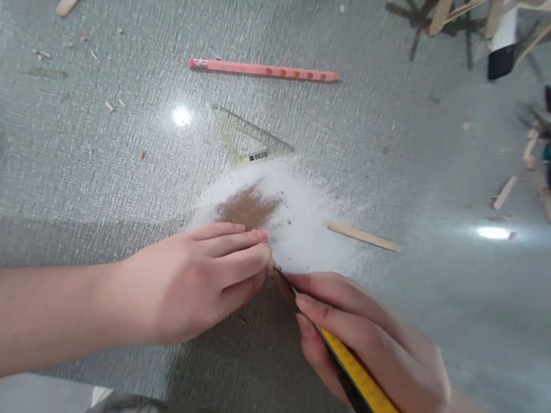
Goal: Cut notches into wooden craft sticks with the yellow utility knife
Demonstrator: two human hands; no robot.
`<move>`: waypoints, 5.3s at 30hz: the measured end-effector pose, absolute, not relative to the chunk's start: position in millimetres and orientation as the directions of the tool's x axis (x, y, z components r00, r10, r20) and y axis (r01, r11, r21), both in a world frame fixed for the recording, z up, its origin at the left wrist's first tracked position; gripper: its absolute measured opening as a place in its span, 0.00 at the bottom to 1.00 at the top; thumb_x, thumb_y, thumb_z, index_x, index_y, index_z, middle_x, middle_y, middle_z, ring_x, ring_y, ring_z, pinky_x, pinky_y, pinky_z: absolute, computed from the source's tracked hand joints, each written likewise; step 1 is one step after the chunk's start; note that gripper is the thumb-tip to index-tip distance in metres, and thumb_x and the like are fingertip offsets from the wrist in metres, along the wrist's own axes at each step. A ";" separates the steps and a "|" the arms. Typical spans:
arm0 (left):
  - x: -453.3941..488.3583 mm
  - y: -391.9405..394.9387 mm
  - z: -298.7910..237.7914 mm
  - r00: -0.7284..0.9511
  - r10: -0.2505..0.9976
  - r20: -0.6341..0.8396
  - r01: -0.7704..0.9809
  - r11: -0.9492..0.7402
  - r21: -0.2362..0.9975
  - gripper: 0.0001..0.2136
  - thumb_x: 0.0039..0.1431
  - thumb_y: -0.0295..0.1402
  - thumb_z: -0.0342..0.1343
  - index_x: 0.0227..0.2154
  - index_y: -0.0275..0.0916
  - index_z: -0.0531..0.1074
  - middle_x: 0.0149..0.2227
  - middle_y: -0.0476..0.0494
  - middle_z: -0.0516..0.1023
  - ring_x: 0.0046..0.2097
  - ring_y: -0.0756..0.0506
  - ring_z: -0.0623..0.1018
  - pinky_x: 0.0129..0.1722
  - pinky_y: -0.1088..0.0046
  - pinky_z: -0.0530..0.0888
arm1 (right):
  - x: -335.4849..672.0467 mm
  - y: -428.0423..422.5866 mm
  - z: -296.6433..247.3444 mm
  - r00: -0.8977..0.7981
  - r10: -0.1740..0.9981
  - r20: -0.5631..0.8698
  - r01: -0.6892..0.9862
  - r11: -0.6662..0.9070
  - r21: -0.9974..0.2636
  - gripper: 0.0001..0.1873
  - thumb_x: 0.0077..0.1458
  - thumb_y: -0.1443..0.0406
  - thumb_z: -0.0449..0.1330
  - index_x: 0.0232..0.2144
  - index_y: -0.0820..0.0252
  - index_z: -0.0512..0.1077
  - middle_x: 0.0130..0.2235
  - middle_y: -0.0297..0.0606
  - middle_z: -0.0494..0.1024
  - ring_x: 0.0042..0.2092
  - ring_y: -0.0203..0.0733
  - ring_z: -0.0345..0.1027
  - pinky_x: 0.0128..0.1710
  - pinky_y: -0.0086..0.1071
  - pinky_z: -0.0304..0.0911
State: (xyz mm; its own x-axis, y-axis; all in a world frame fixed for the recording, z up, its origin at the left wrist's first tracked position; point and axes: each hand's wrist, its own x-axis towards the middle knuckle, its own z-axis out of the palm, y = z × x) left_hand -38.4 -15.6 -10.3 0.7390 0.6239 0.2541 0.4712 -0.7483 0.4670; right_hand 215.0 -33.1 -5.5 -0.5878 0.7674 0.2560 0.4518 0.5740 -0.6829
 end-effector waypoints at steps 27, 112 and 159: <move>-34.8 -17.2 -8.1 0.724 0.643 0.248 0.498 -0.737 0.457 0.12 0.72 0.25 0.48 0.48 0.26 0.77 0.52 0.37 0.81 0.57 0.39 0.79 0.60 0.59 0.78 | 212.1 -41.6 -0.6 -0.565 0.785 0.252 0.505 0.572 -0.646 0.16 0.57 0.78 0.62 0.46 0.61 0.74 0.45 0.45 0.82 0.43 0.46 0.81 0.38 0.35 0.82; -40.1 -20.1 -9.1 0.769 0.599 0.224 0.487 -0.776 0.400 0.13 0.72 0.26 0.48 0.46 0.31 0.78 0.55 0.38 0.79 0.60 0.36 0.77 0.61 0.56 0.76 | 209.0 -37.4 5.6 -0.572 0.806 0.152 0.538 0.509 -0.672 0.15 0.57 0.78 0.61 0.45 0.62 0.73 0.40 0.43 0.80 0.37 0.39 0.77 0.33 0.31 0.78; -36.3 -21.5 -8.8 0.740 0.634 0.224 0.527 -0.754 0.393 0.15 0.73 0.27 0.45 0.44 0.32 0.79 0.54 0.41 0.80 0.60 0.38 0.77 0.60 0.56 0.76 | 212.7 -28.4 -1.9 -0.607 0.741 0.286 0.439 0.613 -0.657 0.18 0.56 0.77 0.61 0.48 0.60 0.71 0.38 0.44 0.81 0.40 0.45 0.82 0.32 0.31 0.80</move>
State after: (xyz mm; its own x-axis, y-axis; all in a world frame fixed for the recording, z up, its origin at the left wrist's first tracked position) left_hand -36.3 -21.5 -8.8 0.7401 0.6340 0.2242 0.5268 -0.7538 0.3926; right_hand 212.7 -28.4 -1.9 -0.6074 0.7412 0.2857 0.4394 0.6131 -0.6566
